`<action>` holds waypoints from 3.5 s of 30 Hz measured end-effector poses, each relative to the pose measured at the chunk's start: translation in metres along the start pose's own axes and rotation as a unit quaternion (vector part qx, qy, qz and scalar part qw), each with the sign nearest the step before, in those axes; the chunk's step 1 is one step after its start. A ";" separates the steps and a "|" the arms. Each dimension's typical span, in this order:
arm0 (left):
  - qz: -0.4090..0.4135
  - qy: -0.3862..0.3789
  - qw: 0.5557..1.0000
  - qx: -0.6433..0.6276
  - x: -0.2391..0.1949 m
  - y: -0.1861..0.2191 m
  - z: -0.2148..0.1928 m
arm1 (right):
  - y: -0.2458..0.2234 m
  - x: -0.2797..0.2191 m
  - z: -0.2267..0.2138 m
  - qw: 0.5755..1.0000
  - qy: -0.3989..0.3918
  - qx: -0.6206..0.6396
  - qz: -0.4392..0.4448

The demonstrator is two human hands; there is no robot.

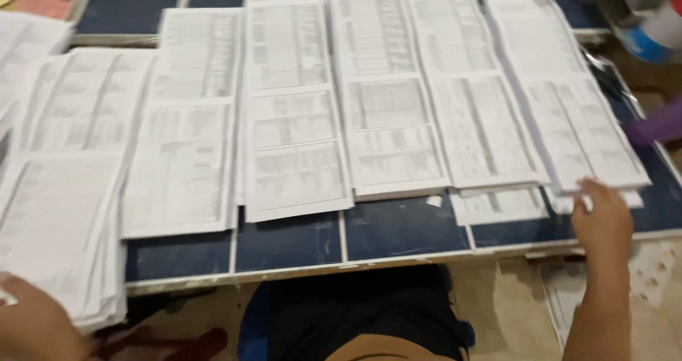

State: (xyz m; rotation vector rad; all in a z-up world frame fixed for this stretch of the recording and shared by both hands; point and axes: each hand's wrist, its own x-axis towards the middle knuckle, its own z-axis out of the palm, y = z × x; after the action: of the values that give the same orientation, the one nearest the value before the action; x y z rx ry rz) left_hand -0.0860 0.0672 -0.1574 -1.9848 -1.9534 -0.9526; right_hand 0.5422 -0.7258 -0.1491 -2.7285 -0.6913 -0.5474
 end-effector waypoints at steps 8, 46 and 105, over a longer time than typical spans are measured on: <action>0.270 -0.319 0.773 -0.478 -0.190 0.354 -0.003 | 0.034 0.052 0.001 0.974 -0.211 -0.025 0.084; 0.662 -0.235 0.588 -0.400 -0.450 0.596 -0.063 | -0.009 0.051 -0.049 0.994 0.061 0.069 0.060; 0.596 -0.114 0.699 -0.379 -0.278 0.436 -0.115 | -0.318 0.071 -0.058 0.942 -0.190 0.013 -0.277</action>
State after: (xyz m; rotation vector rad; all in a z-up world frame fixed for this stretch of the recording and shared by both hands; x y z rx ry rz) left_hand 0.3155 -0.2727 -0.0981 -3.0773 0.1615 -1.1162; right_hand 0.4230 -0.4476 -0.0145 -2.6173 -1.5724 -0.1045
